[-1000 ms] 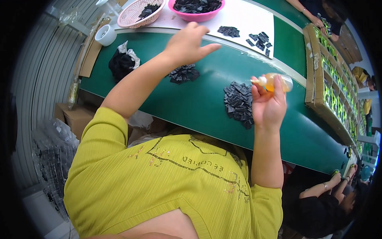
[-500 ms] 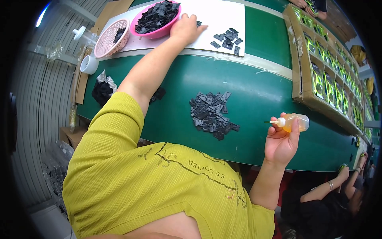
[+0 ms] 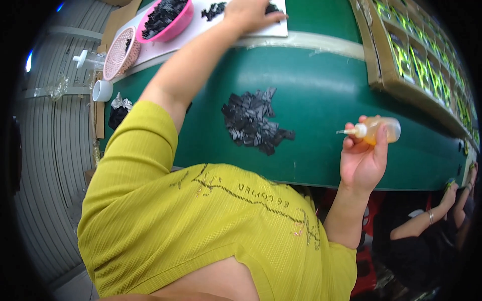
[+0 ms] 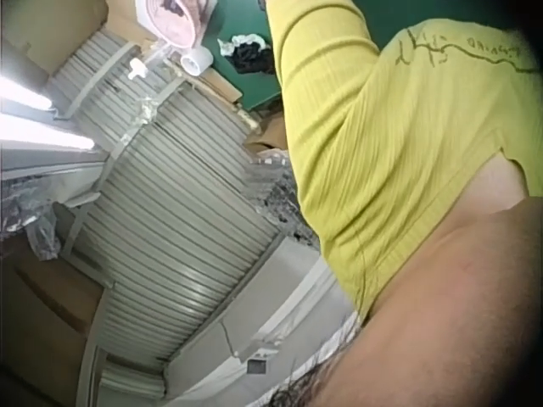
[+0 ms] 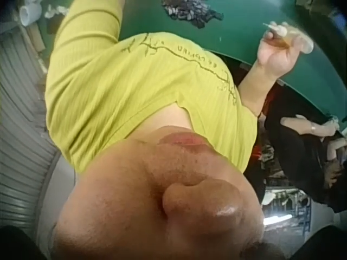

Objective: The person glues small black plastic components together using a bottle of adhesive.

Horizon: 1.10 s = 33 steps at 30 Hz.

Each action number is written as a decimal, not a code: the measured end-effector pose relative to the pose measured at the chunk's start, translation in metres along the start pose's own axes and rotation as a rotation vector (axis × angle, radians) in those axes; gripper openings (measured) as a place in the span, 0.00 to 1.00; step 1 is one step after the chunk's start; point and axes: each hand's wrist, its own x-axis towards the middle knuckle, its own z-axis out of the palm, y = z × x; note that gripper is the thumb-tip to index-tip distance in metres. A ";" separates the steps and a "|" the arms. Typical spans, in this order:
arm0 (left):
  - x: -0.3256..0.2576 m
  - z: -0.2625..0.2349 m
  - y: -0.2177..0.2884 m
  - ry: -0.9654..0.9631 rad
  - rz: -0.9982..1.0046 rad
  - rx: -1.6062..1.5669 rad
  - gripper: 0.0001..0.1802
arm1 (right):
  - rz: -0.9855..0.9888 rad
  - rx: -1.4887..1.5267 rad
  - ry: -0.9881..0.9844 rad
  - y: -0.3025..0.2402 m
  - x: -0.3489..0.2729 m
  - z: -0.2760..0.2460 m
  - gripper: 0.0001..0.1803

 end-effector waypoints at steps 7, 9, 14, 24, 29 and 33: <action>0.006 0.016 -0.006 0.262 0.026 -0.069 0.19 | -0.035 0.004 -0.004 -0.010 -0.017 -0.014 0.16; -0.021 0.004 0.015 0.093 0.105 -0.159 0.17 | -0.057 -0.002 0.021 -0.012 -0.026 -0.019 0.16; -0.126 -0.033 0.084 -0.572 0.295 -0.271 0.23 | -0.061 0.001 0.035 -0.009 -0.041 -0.038 0.16; -0.156 -0.033 0.107 -0.731 0.056 -0.452 0.13 | -0.032 0.002 0.058 -0.002 -0.049 -0.051 0.18; -0.161 -0.032 0.112 -0.534 -0.060 -0.740 0.10 | -0.124 -0.016 0.140 0.007 -0.052 -0.048 0.18; -0.174 -0.033 0.130 -0.732 -0.237 -1.218 0.10 | -0.274 -0.037 0.114 0.015 -0.051 -0.055 0.18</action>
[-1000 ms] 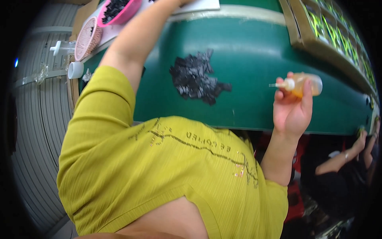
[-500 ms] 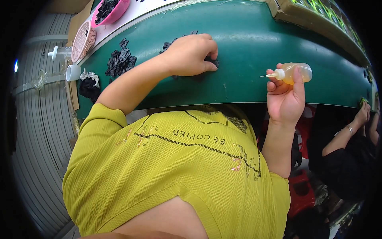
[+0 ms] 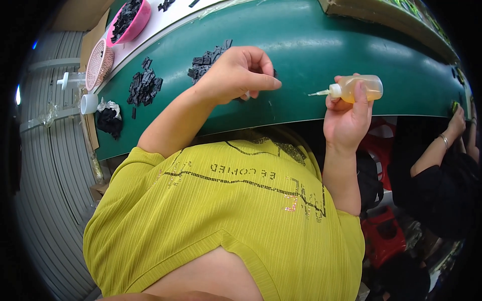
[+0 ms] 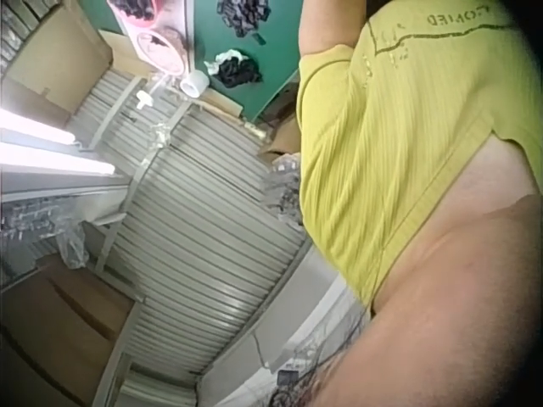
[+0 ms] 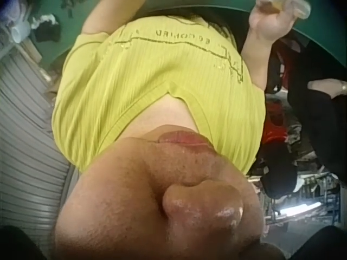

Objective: The person glues small black plastic components together using a bottle of adhesive.

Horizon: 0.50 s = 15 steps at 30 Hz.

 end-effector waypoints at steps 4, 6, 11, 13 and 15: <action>0.002 0.016 -0.017 -0.056 -0.062 -0.305 0.07 | -0.232 -0.131 -0.105 0.012 -0.008 0.012 0.19; 0.003 0.019 -0.022 -0.017 -0.091 -0.368 0.06 | -0.380 -0.211 -0.149 0.021 -0.009 0.016 0.19; 0.010 0.020 -0.038 -0.018 0.101 -0.122 0.11 | -0.474 -0.285 -0.189 0.035 -0.010 0.018 0.21; 0.009 0.019 -0.035 -0.014 0.058 -0.115 0.10 | -0.481 -0.315 -0.161 0.034 -0.010 0.018 0.23; 0.007 0.017 -0.030 -0.009 0.016 -0.108 0.10 | -0.487 -0.321 -0.153 0.037 -0.009 0.018 0.23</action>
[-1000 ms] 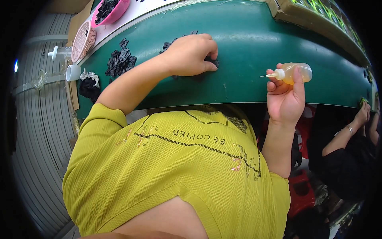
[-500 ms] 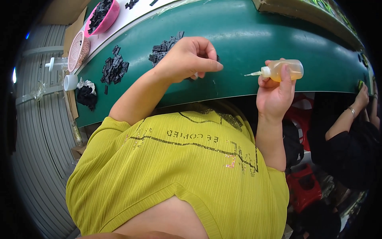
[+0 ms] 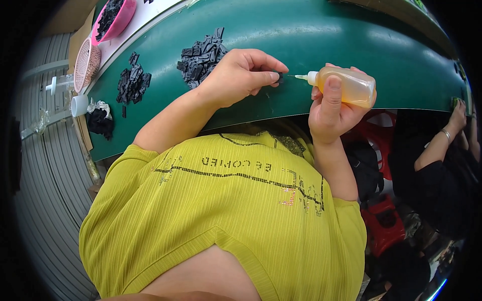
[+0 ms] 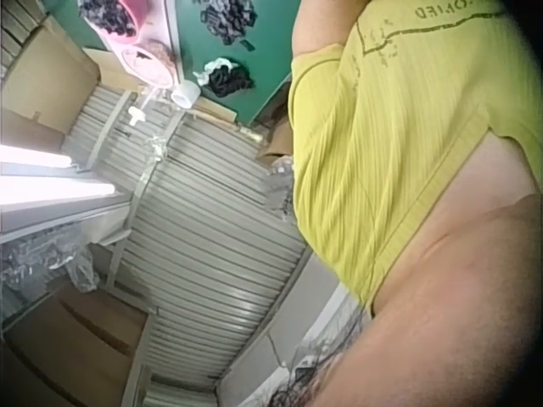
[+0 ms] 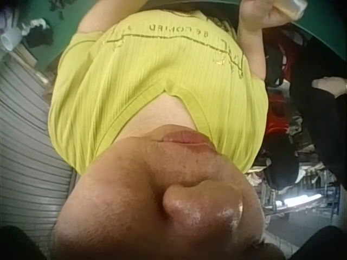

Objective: The person glues small black plastic components together using a bottle of adhesive.

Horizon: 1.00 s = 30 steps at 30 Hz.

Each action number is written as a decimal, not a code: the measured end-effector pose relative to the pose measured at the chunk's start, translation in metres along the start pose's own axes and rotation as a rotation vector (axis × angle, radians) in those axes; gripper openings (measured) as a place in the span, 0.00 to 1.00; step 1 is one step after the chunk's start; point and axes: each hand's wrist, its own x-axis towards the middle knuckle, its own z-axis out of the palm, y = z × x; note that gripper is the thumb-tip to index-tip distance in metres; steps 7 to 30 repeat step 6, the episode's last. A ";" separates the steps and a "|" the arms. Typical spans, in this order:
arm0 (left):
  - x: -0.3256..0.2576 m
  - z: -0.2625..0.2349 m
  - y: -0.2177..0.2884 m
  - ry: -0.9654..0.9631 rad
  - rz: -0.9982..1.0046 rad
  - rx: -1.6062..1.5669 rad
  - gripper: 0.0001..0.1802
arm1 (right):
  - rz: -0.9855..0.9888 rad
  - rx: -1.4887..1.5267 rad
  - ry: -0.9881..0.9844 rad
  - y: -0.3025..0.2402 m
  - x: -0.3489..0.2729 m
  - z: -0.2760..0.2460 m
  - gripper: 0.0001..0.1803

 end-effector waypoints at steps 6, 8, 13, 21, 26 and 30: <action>-0.001 -0.005 0.008 -0.065 -0.204 -0.031 0.16 | -0.047 -0.096 -0.084 0.004 -0.002 -0.001 0.23; -0.001 -0.005 0.008 -0.065 -0.204 -0.031 0.16 | -0.047 -0.096 -0.084 0.004 -0.002 -0.001 0.23; -0.001 -0.005 0.008 -0.065 -0.204 -0.031 0.16 | -0.047 -0.096 -0.084 0.004 -0.002 -0.001 0.23; -0.001 -0.005 0.008 -0.065 -0.204 -0.031 0.16 | -0.047 -0.096 -0.084 0.004 -0.002 -0.001 0.23; -0.001 -0.005 0.008 -0.065 -0.204 -0.031 0.16 | -0.047 -0.096 -0.084 0.004 -0.002 -0.001 0.23; -0.001 -0.005 0.008 -0.065 -0.204 -0.031 0.16 | -0.047 -0.096 -0.084 0.004 -0.002 -0.001 0.23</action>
